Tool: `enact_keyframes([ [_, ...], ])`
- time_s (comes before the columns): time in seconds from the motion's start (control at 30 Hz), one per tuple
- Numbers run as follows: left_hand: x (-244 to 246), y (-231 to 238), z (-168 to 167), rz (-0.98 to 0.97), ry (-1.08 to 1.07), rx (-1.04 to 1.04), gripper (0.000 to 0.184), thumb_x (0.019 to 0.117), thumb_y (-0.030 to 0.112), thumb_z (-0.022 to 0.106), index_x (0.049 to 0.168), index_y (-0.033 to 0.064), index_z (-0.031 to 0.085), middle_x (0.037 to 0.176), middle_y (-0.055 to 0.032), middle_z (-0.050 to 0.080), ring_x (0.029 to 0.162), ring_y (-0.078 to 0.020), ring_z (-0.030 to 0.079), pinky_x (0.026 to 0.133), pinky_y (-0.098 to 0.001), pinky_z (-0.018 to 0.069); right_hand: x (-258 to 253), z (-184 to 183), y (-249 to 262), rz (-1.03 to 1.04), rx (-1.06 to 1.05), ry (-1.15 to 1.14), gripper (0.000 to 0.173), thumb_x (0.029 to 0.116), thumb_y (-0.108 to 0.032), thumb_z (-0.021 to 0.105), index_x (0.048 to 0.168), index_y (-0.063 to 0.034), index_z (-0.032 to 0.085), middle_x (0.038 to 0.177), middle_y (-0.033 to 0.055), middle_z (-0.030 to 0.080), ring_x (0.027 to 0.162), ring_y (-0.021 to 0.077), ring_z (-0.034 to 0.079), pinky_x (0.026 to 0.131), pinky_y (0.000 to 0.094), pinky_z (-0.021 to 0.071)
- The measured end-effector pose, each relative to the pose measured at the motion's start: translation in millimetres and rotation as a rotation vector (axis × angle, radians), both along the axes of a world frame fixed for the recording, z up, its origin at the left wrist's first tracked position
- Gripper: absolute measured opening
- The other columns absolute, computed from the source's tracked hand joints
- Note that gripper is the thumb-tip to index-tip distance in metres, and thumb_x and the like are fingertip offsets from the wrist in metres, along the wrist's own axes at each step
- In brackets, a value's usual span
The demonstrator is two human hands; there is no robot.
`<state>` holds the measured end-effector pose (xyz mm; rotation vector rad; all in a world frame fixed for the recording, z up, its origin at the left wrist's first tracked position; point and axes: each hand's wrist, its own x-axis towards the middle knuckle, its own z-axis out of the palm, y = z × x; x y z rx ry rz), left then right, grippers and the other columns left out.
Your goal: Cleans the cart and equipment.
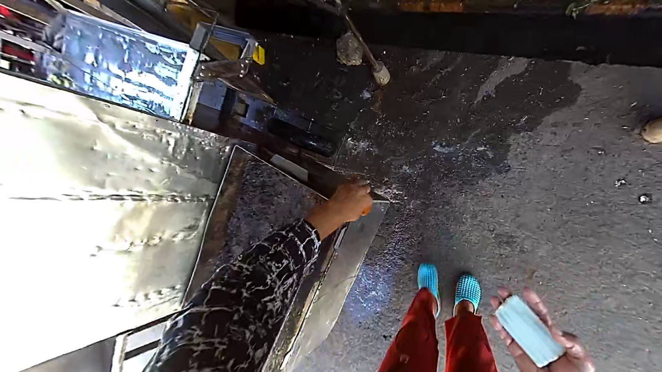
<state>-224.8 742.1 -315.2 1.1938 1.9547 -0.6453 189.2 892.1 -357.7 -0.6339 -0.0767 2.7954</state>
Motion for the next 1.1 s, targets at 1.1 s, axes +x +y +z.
enact_keyframes([
  [1.1,139,-851,210,1.079,1.042,1.289,0.064,0.0936,0.043,0.065,0.144,0.0045,0.054,0.146,-0.0306,0.049,0.138,-0.0474,0.044,0.114,-0.0631,0.0355,10,121,-424,0.171,0.139,0.228,0.047,0.0903,-0.027,0.064,0.135,-0.0139,0.069,0.138,0.0205,0.062,0.130,0.0361,0.060,0.106,0.0487,0.0525],
])
